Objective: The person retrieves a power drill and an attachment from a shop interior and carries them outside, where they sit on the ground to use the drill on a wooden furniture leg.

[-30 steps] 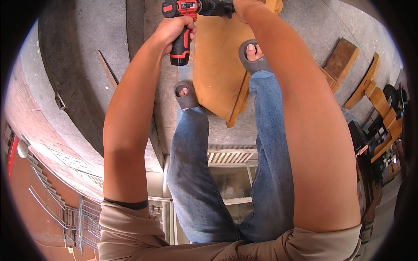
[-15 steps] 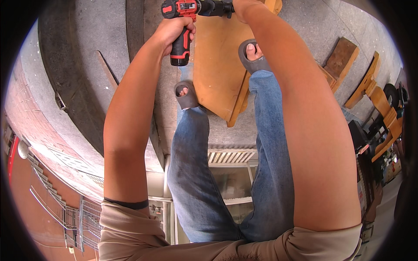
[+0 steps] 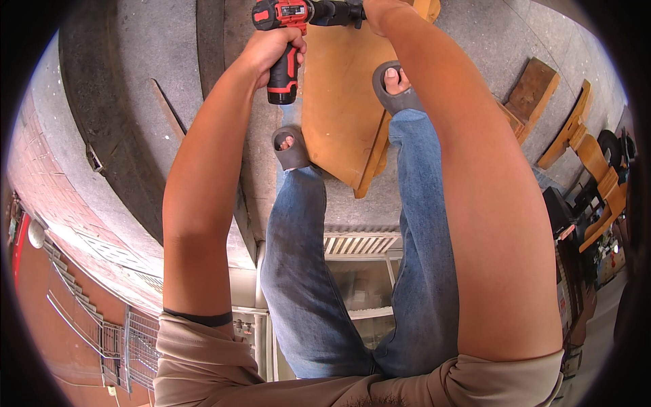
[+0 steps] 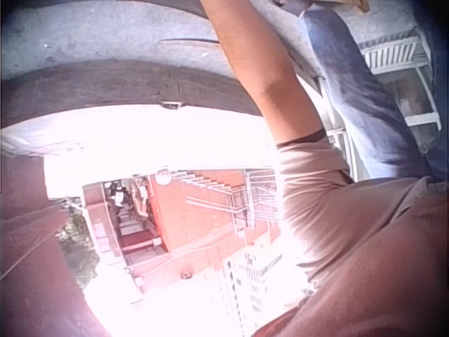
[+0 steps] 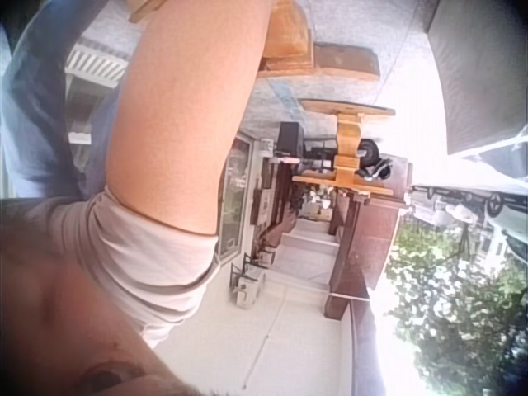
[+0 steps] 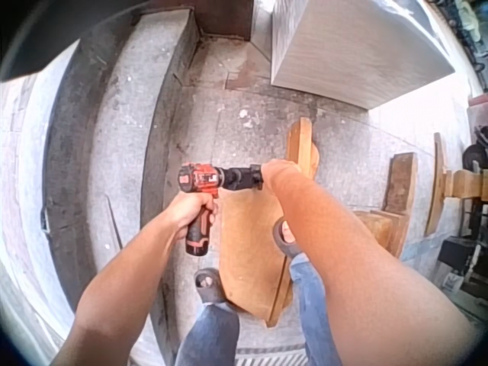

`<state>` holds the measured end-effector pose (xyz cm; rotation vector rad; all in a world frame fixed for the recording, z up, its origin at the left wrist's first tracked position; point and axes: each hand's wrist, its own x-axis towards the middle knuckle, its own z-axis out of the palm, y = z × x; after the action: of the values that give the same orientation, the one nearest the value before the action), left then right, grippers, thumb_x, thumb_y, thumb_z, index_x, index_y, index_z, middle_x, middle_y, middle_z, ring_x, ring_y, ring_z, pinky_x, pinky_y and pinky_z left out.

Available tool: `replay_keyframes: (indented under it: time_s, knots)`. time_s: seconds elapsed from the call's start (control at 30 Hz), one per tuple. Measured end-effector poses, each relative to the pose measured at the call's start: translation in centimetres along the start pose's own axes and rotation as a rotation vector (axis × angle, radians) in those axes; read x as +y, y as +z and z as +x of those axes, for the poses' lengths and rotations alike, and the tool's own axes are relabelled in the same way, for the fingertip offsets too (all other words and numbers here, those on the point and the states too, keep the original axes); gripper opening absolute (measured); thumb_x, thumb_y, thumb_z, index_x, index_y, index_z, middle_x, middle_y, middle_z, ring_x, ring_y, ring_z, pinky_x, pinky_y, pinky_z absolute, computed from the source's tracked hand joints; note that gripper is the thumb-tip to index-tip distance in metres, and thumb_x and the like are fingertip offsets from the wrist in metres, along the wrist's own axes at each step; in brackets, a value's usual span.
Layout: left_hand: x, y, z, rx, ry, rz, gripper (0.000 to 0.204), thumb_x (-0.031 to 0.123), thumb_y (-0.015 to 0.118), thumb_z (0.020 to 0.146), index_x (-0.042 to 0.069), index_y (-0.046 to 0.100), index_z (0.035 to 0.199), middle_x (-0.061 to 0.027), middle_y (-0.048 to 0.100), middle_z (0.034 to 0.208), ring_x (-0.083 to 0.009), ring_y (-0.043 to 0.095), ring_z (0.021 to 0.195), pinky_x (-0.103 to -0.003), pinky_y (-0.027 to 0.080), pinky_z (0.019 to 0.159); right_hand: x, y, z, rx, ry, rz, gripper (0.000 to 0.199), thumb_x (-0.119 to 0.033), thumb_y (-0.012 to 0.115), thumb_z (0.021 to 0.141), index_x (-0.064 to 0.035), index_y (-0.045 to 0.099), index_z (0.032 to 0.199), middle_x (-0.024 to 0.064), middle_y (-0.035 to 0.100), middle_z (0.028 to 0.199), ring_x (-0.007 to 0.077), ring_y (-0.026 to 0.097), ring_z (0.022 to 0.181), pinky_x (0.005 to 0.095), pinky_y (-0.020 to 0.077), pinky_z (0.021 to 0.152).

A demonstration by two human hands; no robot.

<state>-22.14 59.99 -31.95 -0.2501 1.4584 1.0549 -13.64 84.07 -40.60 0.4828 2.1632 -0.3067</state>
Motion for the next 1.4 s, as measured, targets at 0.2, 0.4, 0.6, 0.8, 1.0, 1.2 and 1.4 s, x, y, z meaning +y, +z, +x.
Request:
replay_keyframes:
  time_s: [0.2, 0.4, 0.6, 0.8, 1.0, 1.2, 1.4]
  knots:
    - [-0.1, -0.2, 0.1, -0.01, 0.003, 0.014, 0.011, 0.004, 0.06, 0.083, 0.004, 0.06, 0.093, -0.0073, 0.067, 0.077, -0.0139, 0.064, 0.064, -0.03, 0.054, 0.06, -0.3, -0.7, -0.7, -0.036, -0.003, 0.002, 0.032, -0.021, 0.071, 0.092, -0.0135, 0.077, 0.122, 0.0122, 0.073, 0.129, 0.0294, 0.069, 0.122, 0.0447, 0.0577, 0.1]
    - [-0.2, -0.1, 0.1, 0.001, 0.009, -0.002, 0.011, 0.004, 0.06, 0.083, 0.004, 0.06, 0.094, -0.0076, 0.067, 0.077, -0.0141, 0.064, 0.064, -0.03, 0.055, 0.061, -0.1, -0.1, -0.1, -0.011, 0.038, 0.029, 0.032, -0.017, 0.068, 0.094, -0.0138, 0.076, 0.124, 0.0121, 0.072, 0.131, 0.0291, 0.068, 0.123, 0.0444, 0.0574, 0.1]
    - [-0.2, 0.1, -0.1, 0.014, 0.005, -0.013, 0.01, 0.004, 0.061, 0.082, 0.004, 0.061, 0.091, -0.0075, 0.067, 0.076, -0.0145, 0.064, 0.063, -0.03, 0.055, 0.06, 0.0, 0.3, 0.3, -0.019, 0.019, 0.007, 0.032, -0.017, 0.065, 0.096, -0.0133, 0.075, 0.126, 0.0122, 0.071, 0.132, 0.0293, 0.068, 0.124, 0.0443, 0.0569, 0.101]
    - [-0.2, -0.1, 0.0, 0.005, -0.017, 0.0, 0.012, 0.004, 0.061, 0.083, 0.003, 0.061, 0.095, -0.0075, 0.067, 0.078, -0.0144, 0.064, 0.064, -0.03, 0.054, 0.061, -0.1, -0.1, -0.1, -0.038, 0.006, -0.005, 0.032, -0.016, 0.065, 0.096, -0.0129, 0.075, 0.126, 0.0124, 0.071, 0.132, 0.0293, 0.068, 0.124, 0.0442, 0.0568, 0.102]
    - [-0.3, -0.2, 0.0, 0.002, -0.014, -0.01, 0.011, 0.004, 0.06, 0.083, 0.003, 0.06, 0.095, -0.0076, 0.067, 0.078, -0.0147, 0.065, 0.065, -0.03, 0.055, 0.063, -0.1, -0.2, -0.2, -0.036, 0.012, 0.0, 0.032, -0.016, 0.065, 0.096, -0.0136, 0.075, 0.127, 0.0119, 0.07, 0.133, 0.0289, 0.067, 0.125, 0.0441, 0.0567, 0.102]
    - [-0.2, 0.3, -0.4, 0.029, 0.024, -0.047, 0.004, 0.004, 0.06, 0.08, 0.004, 0.061, 0.084, -0.0074, 0.066, 0.073, -0.0157, 0.065, 0.061, -0.032, 0.056, 0.059, -0.3, -0.6, -0.5, -0.056, 0.019, 0.007, 0.033, -0.016, 0.067, 0.096, -0.0144, 0.074, 0.128, 0.0109, 0.07, 0.134, 0.0282, 0.067, 0.126, 0.044, 0.0563, 0.103]
    - [-0.4, 0.1, -0.2, 0.012, 0.008, -0.042, 0.006, 0.004, 0.06, 0.081, 0.004, 0.061, 0.087, -0.0075, 0.066, 0.074, -0.0158, 0.065, 0.062, -0.032, 0.055, 0.059, -0.3, -0.6, -0.9, -0.05, 0.0, -0.018, 0.034, -0.015, 0.069, 0.095, -0.0137, 0.074, 0.128, 0.0118, 0.07, 0.134, 0.0282, 0.067, 0.125, 0.0431, 0.0563, 0.103]
